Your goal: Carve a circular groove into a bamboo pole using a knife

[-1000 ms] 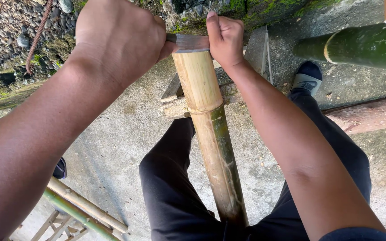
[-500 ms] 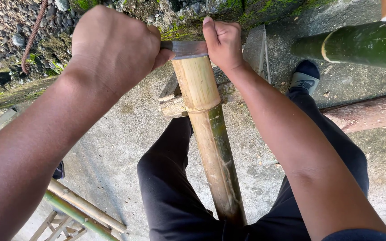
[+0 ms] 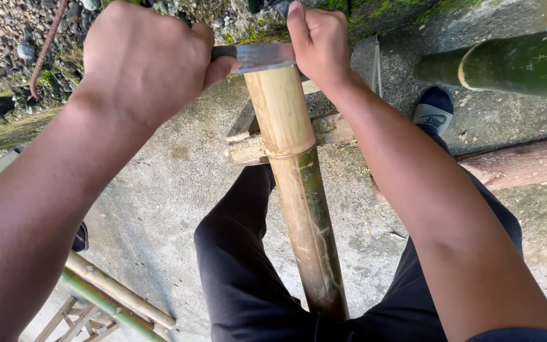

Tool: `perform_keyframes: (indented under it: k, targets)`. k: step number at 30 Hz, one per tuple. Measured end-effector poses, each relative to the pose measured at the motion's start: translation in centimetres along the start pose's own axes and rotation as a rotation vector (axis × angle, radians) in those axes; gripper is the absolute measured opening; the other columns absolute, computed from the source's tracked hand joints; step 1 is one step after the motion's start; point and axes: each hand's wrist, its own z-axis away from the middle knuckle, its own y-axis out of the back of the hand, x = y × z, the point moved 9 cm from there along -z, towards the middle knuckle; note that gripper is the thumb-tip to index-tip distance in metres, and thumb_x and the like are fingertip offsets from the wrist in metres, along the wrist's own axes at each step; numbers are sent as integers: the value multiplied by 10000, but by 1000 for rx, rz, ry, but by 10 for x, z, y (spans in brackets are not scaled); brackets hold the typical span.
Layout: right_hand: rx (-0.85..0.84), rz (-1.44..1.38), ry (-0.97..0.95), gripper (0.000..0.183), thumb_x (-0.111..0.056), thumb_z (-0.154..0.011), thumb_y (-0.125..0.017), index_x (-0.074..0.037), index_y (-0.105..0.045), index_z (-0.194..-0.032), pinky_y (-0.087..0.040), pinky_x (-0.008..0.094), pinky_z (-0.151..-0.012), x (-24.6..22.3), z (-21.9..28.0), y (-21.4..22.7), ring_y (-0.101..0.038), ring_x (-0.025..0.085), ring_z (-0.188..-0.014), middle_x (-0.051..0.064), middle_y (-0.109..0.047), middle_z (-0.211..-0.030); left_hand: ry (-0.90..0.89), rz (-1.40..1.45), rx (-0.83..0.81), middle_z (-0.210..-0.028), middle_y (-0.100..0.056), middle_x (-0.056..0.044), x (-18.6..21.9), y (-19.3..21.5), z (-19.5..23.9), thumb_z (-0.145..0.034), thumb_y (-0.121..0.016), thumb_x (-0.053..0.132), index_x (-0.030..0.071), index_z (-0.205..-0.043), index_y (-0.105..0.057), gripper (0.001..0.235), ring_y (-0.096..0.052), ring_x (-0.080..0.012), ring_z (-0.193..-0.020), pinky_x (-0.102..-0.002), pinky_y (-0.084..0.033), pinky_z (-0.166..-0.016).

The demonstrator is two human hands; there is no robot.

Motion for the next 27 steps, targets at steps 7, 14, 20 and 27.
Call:
perform_keyframes:
  k: [7,14,20,27]
  targets:
    - [-25,-31,41,490,-100,-1141,-570,13,-455,-678,-264,382,-502,-5,8,-1,-404,156,-472,64,-439,-556,-14,14,177,-515,-552,13,8,-7,0,-1095,-277,656,155,-956,-689,664,-549,-116,-431,-269,-456,-393]
    - [-72,-31,19,485,-103,-1153,-554,11,-466,-689,-275,373,-505,-10,18,0,-391,158,-488,60,-442,-577,-26,-16,252,-491,-557,53,16,-10,7,-1074,-327,634,172,-864,-687,623,-569,-82,-408,-246,-451,-371]
    - [-133,-42,-45,515,-106,-1143,-532,-24,-457,-641,-260,368,-467,-5,29,-4,-379,148,-450,37,-432,-537,-17,-2,324,-438,-511,79,22,1,17,-1076,-342,636,178,-815,-669,620,-534,-67,-358,-236,-420,-322]
    - [-166,-40,-73,502,-117,-1153,-506,-17,-454,-664,-291,366,-476,-20,45,2,-402,146,-463,50,-452,-556,-67,42,234,-424,-486,69,38,-8,26,-1092,-295,620,178,-824,-650,627,-502,-76,-342,-241,-404,-329]
